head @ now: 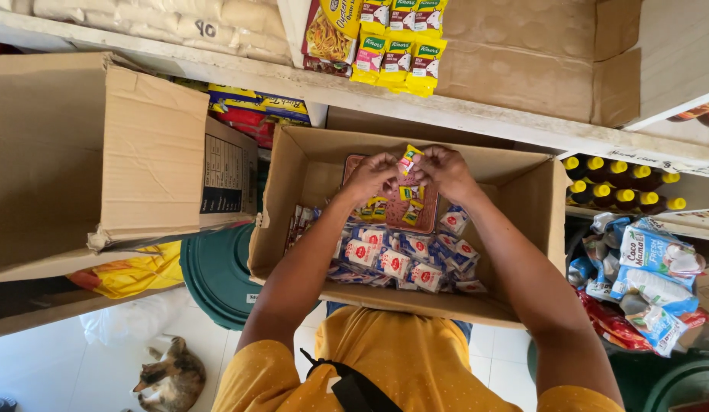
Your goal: Organizing and stocking small seasoning packets from a box onto retail shelves.
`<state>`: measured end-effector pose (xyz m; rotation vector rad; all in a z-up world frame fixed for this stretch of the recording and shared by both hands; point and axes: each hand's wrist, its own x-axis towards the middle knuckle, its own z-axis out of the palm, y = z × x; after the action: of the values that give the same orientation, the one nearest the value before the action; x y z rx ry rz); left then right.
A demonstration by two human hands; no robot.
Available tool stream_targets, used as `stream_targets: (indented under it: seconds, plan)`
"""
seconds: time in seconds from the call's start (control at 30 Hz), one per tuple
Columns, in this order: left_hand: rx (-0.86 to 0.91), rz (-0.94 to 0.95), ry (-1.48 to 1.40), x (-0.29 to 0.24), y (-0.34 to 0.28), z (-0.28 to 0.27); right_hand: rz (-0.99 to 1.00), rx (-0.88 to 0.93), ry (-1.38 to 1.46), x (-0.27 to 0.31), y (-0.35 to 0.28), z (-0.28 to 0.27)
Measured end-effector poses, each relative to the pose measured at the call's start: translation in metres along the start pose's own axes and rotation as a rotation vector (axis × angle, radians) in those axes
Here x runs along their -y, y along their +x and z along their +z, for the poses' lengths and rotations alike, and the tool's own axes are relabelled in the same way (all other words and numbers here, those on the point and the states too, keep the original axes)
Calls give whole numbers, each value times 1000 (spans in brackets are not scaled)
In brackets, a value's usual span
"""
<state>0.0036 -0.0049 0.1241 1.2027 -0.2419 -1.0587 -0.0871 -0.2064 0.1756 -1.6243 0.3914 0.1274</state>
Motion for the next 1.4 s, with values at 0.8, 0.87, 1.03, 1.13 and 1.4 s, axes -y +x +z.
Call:
stream_targets:
  seconds: [0.8,0.87,1.03,1.13,1.4]
  plan:
    - [137,176,199,-13,-12,24,35,-10,70,54,-27,-24]
    - [142,157,197,-12,-16,25,9,30,-5,50,-27,-17]
    - [151,137,145,-15,-18,22,-98,6,-135,39,-21,-14]
    - [167,141,50,-25,-21,26,-149,-33,-110,35,-21,-12]
    - [165,193,0,-21,-16,16,-170,-32,42,51,-31,-6]
